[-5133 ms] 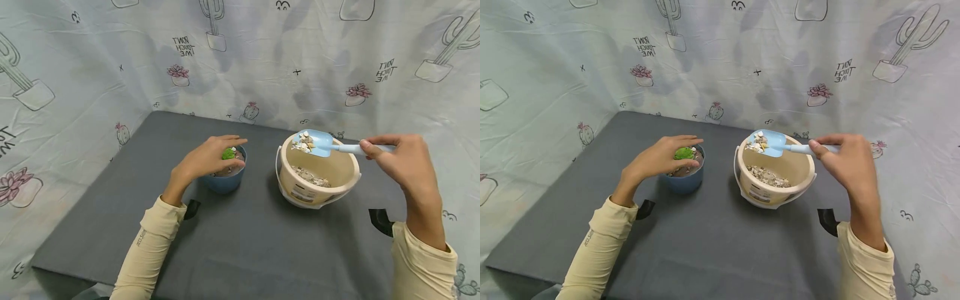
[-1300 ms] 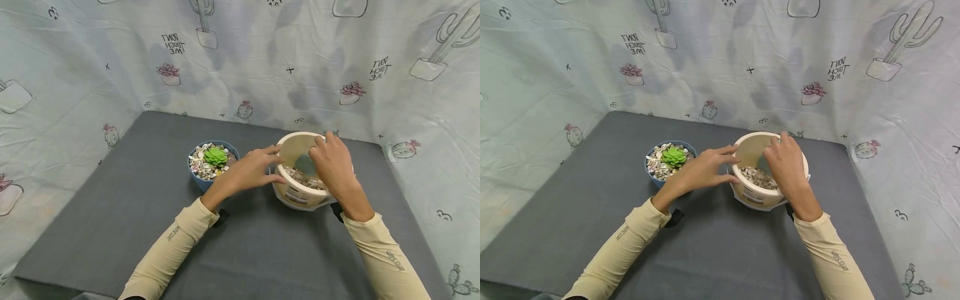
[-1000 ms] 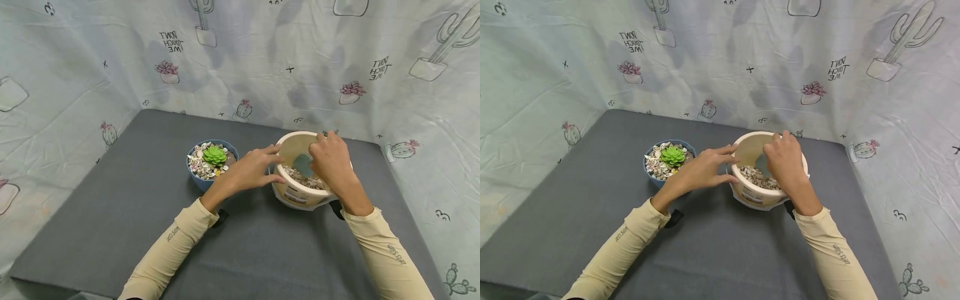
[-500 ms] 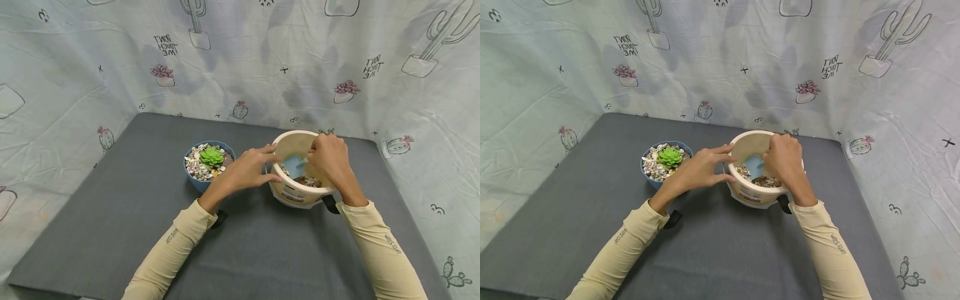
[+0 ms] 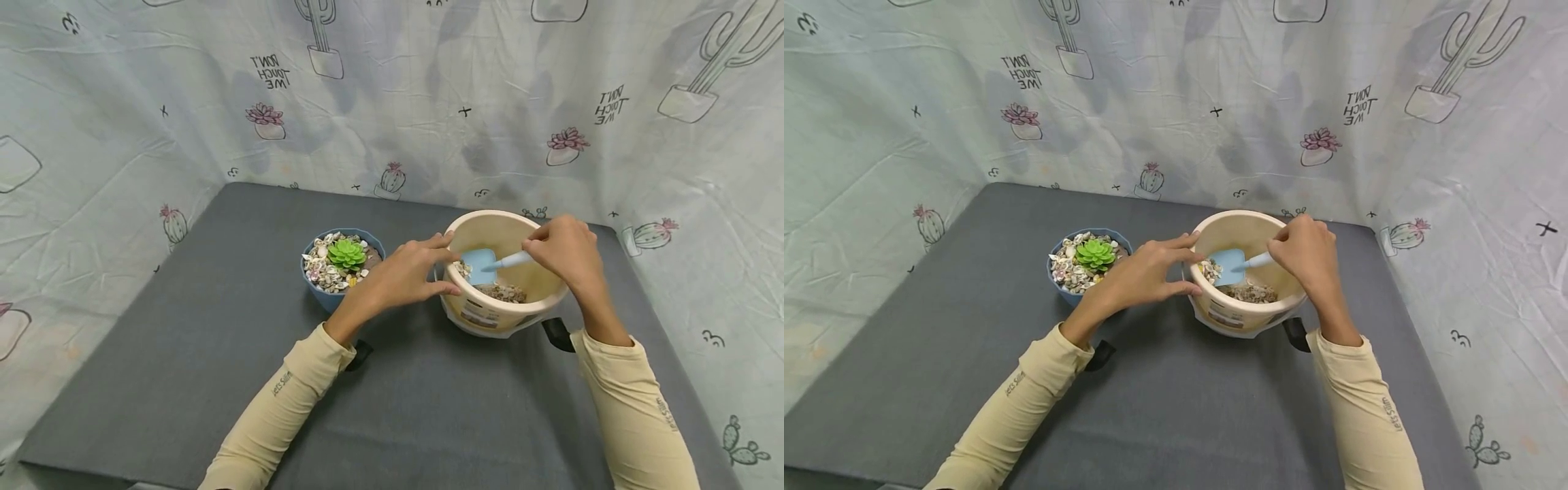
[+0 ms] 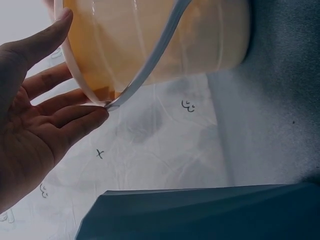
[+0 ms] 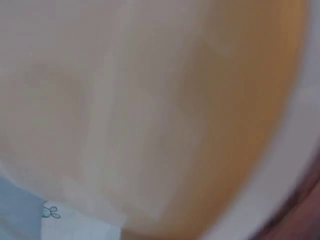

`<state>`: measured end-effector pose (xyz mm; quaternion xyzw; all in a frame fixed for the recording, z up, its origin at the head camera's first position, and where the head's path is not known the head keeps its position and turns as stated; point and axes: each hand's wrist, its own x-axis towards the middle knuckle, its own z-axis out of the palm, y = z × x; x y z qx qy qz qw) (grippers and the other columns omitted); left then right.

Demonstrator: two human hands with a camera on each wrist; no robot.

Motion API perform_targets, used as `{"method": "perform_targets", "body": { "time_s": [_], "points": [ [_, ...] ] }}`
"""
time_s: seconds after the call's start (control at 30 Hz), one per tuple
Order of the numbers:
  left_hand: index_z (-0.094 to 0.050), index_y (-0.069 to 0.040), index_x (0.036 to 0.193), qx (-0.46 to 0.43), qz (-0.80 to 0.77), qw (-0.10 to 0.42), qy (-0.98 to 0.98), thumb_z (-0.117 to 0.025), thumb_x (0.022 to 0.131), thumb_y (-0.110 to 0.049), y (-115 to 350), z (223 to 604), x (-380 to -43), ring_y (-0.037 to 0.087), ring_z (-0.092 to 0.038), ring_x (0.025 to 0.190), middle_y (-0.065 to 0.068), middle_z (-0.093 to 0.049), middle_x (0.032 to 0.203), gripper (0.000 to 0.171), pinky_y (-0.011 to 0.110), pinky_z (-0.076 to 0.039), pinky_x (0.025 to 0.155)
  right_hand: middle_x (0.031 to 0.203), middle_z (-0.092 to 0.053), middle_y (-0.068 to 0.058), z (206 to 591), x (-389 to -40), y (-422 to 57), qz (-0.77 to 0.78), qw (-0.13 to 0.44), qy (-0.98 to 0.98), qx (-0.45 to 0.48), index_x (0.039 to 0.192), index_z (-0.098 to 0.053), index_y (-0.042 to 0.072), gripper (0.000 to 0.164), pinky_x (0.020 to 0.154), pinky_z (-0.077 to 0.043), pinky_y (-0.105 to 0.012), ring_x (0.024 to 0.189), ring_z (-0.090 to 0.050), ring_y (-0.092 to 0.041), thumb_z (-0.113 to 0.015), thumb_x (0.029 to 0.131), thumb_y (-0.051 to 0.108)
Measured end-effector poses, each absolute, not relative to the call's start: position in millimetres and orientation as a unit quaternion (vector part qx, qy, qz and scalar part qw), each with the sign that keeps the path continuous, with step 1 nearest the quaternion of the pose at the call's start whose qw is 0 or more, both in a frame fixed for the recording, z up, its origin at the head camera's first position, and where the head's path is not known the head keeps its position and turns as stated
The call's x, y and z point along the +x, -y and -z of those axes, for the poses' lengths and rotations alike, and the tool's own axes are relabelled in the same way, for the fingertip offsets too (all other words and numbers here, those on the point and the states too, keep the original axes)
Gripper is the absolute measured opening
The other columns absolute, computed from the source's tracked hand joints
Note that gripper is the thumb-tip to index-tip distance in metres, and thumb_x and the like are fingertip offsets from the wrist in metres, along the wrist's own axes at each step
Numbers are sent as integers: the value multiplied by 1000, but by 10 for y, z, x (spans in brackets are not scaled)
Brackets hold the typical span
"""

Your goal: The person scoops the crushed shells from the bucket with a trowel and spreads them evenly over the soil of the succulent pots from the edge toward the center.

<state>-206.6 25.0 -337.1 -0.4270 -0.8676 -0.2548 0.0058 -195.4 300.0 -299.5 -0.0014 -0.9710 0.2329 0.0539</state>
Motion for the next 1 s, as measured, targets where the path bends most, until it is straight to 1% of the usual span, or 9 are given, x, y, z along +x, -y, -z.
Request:
{"method": "perform_targets", "body": {
  "time_s": [0.07,0.17,0.3,0.5,0.57,0.67,0.83,0.93,1.0],
  "points": [
    [-67,-6,140,-426,257,7,867,-80,92,-40,-234,3379,-2062,35,-48,149,23,-43,163,60,45,-53,113,103,-77,-28,2962,-1927,-3037,-243,49,969,-12,108,-80,-6,33,98,-43,-67,101,-65,-45,-67,95,21],
    [-66,-7,142,-427,262,8,866,-79,93,-39,-218,3385,-2058,35,-45,151,22,-41,164,60,45,-49,117,99,-77,-28,2926,-1855,-3116,-255,67,964,-18,108,-80,-7,35,74,-51,-48,87,-63,-36,-70,94,23],
    [-64,-9,145,-427,261,-4,866,-76,96,-39,-210,3377,-2055,34,-41,154,20,-37,167,59,46,-47,119,87,-78,-22,2894,-1722,-3243,-270,89,958,-33,107,-80,-9,37,55,-41,-30,67,-57,-18,-70,96,24],
    [-51,-16,157,-420,261,-50,868,-72,99,-40,-154,3401,-2052,32,-32,159,13,-24,174,66,49,-40,125,56,-62,21,2872,-1592,-3395,-303,72,947,-77,113,-77,-10,44,56,-40,-31,58,-54,-4,-66,100,31],
    [-44,-19,161,-422,263,-57,866,-71,99,-41,-122,3419,-2061,31,-29,160,12,-20,175,71,49,-38,126,52,-56,28,2865,-1574,-3417,-312,72,943,-85,115,-76,-10,45,57,-39,-31,59,-52,-4,-65,100,31],
    [-36,-21,165,-424,273,-62,861,-72,99,-39,-63,3430,-2062,32,-31,159,11,-17,176,77,50,-39,125,54,-55,29,2830,-1546,-3433,-320,83,939,-98,115,-76,-10,45,58,-39,-31,59,-52,-4,-66,100,31],
    [-30,-22,167,-396,284,-47,872,-72,99,-41,200,3350,-2054,31,-38,157,8,-20,176,83,50,-41,124,54,-57,30,2705,-1487,-3415,-344,98,927,-113,99,-85,10,28,61,-39,-29,57,-56,-2,-69,98,33],
    [-30,-21,167,-367,290,-25,883,-67,102,-40,523,3299,-2086,32,-68,126,10,-23,175,78,48,-48,116,53,-59,28,2634,-1468,-3320,-367,102,918,-110,89,-85,24,19,63,-38,-28,62,-55,-2,-70,98,33],
    [-28,-18,167,-338,293,-10,894,-64,104,-38,760,3304,-2104,34,-68,124,13,-25,175,75,51,-47,117,54,-60,27,2607,-1474,-3221,-377,109,914,-102,85,-83,31,17,63,-38,-27,62,-55,-3,-72,98,32]
  ]
}}
